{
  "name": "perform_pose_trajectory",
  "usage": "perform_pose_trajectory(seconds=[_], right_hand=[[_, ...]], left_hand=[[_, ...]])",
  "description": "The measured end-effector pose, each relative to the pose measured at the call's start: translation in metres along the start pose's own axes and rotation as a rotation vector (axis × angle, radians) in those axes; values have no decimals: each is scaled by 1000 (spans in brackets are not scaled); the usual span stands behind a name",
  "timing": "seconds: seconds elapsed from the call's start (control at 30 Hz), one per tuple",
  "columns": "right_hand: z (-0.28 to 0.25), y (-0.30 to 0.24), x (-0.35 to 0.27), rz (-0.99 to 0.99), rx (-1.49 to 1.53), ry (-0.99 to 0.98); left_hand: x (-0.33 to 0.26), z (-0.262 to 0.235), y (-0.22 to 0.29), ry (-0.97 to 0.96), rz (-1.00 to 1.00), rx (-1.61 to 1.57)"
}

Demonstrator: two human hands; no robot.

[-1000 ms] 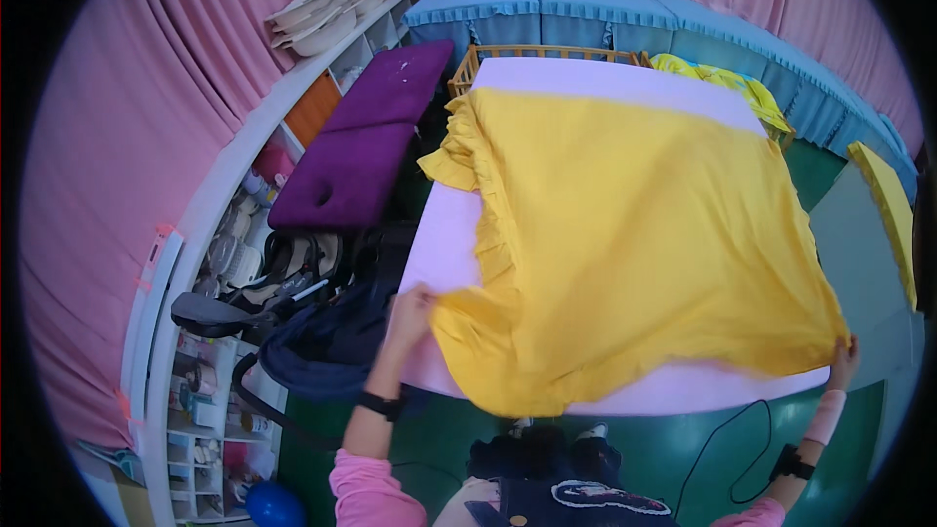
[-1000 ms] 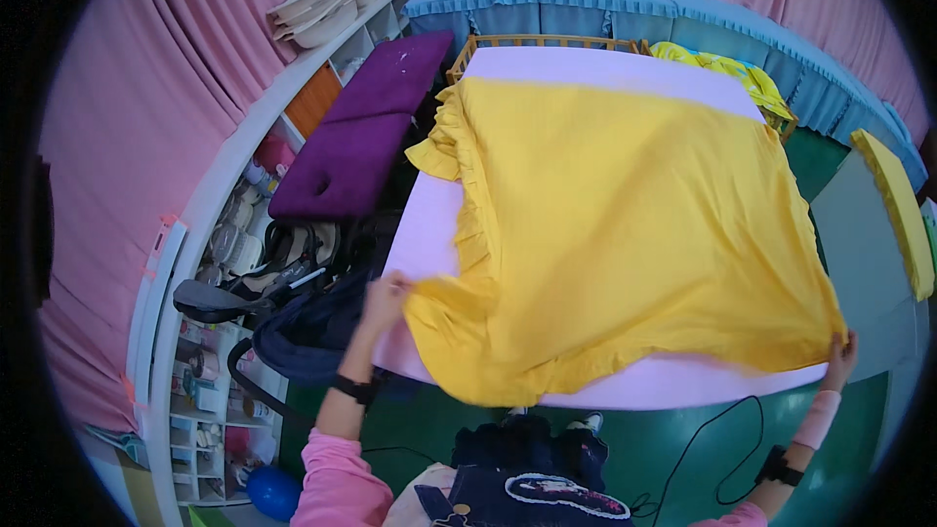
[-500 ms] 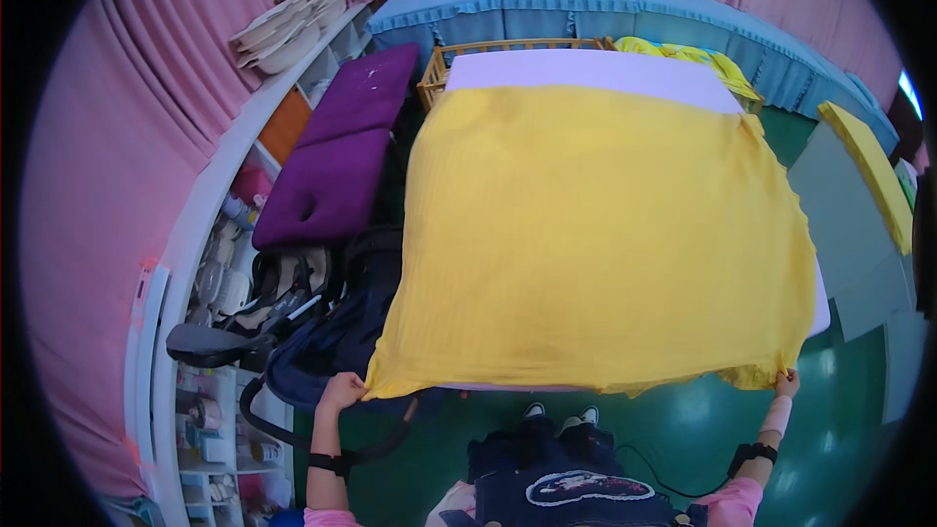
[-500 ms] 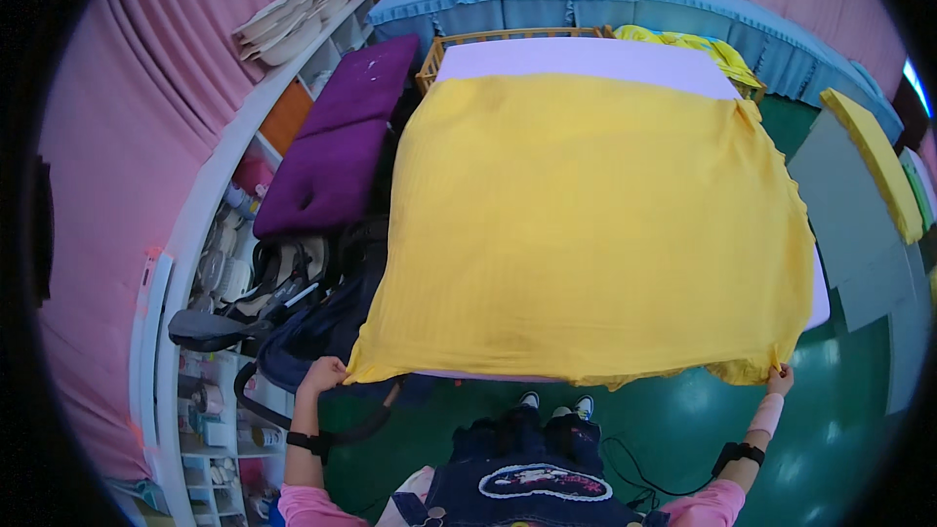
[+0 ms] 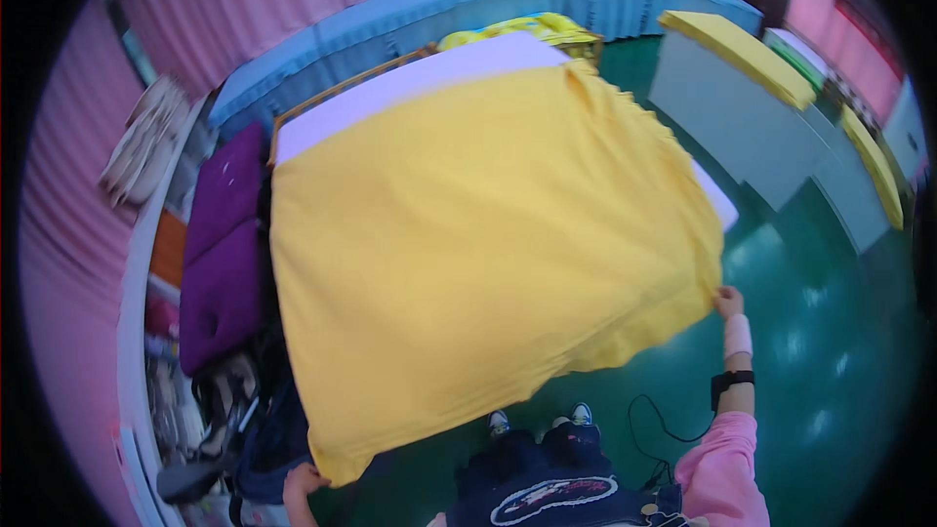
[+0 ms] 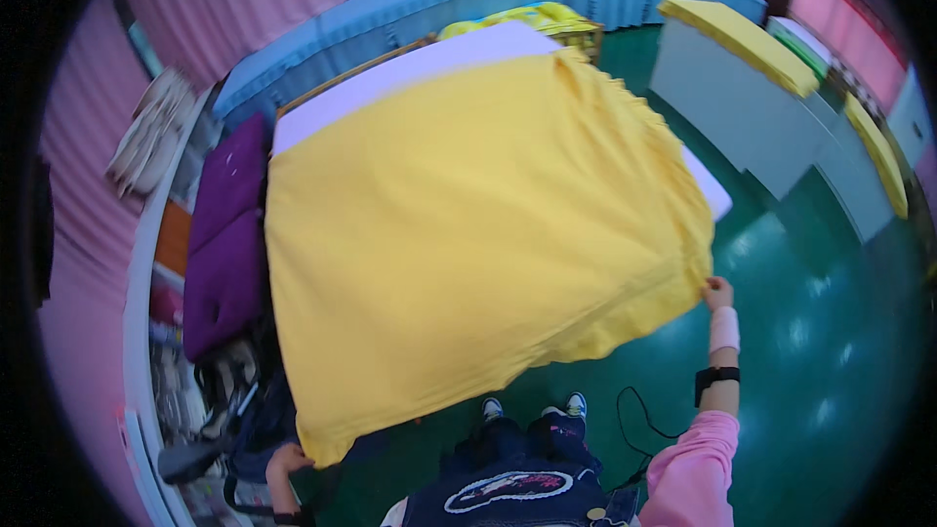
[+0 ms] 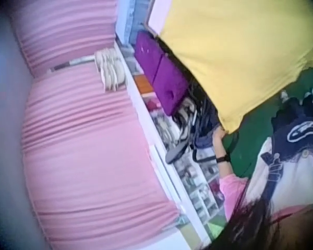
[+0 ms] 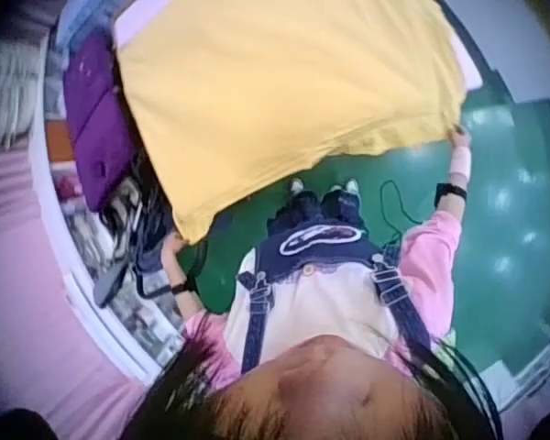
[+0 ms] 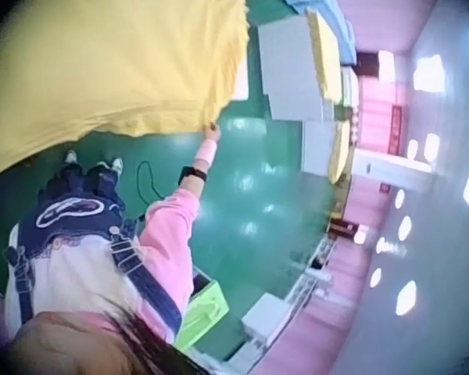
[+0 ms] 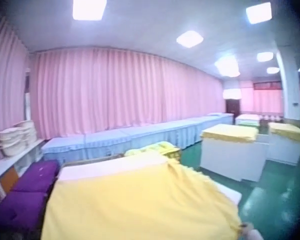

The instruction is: Spreading and smoothing yellow cloth covers over pink bed mats in a daycare setting.

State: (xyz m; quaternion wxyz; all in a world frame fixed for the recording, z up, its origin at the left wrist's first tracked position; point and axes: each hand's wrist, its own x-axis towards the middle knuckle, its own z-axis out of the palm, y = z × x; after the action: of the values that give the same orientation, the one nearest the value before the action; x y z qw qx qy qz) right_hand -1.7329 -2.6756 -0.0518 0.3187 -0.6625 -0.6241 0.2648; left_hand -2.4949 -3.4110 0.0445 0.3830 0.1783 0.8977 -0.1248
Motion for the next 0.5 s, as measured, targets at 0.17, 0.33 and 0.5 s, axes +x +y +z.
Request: perform_pose_trajectory(seconds=[0.17,0.33,0.5], right_hand=[[-34,-4,-33,165,48,-47],[-75,1,20,-12,93,153],[-65,-41,105,-199,453,-43]], left_hand=[[-69,-30,111,348,116,-215],[-109,-10,272,563,540,-375],[-158,20,469,668,927,-277]])
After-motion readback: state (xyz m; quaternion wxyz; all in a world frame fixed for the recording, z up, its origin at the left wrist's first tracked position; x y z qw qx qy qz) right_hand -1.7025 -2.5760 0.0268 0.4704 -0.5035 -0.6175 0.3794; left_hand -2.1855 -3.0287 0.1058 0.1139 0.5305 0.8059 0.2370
